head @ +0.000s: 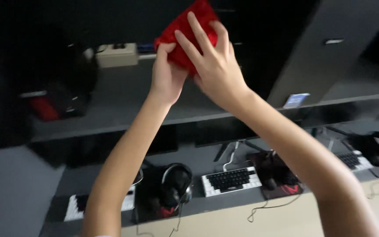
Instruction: The person picks up a red cloth and a small black object from a white chair. They then proceed to wipe the exterior surfaces of several black computer towers on a desk using the red cloth. The person cleans the sides, tops, and front panels of the towers.
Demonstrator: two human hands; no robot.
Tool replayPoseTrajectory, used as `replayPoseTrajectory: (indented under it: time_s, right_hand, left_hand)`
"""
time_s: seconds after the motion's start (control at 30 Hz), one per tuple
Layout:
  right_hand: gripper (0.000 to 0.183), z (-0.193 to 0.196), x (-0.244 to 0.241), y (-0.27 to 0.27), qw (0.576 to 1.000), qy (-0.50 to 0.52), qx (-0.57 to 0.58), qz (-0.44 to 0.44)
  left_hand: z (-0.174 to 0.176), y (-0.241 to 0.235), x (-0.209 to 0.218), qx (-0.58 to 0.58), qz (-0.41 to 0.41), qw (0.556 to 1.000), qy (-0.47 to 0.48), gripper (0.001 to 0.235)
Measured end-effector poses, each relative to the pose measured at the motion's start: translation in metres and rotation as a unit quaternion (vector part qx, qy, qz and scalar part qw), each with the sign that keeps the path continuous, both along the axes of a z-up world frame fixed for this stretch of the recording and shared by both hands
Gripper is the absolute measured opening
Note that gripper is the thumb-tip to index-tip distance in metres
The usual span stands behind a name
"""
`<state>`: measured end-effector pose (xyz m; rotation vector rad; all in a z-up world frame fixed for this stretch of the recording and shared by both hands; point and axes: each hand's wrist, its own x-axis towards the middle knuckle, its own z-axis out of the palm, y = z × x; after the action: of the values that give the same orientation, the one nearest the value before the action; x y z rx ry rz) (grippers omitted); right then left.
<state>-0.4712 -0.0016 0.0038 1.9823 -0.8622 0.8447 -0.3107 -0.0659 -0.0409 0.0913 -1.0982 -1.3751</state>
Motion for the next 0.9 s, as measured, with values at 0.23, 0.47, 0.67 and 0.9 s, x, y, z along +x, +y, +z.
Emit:
replayPoseTrajectory:
  time_s: [0.23, 0.47, 0.67, 0.9]
  right_hand:
    - [0.057, 0.052, -0.063, -0.004, 0.951, 0.138, -0.205, -0.184]
    - [0.031, 0.09, -0.111, -0.018, 0.929, 0.168, -0.058, -0.324]
    - [0.046, 0.08, -0.09, 0.002, 0.844, 0.232, -0.147, -0.46]
    - [0.046, 0.082, -0.155, -0.064, 0.852, 0.261, -0.082, -0.447]
  left_hand:
    - [0.024, -0.068, -0.083, -0.022, -0.198, 0.979, 0.028, 0.047]
    - [0.062, -0.134, -0.124, -0.264, 0.07, 0.938, -0.211, 0.042]
    - [0.063, -0.179, -0.151, -0.207, 0.035, 0.948, -0.238, 0.078]
    - [0.056, -0.19, -0.166, -0.149, -0.008, 0.958, -0.245, 0.106]
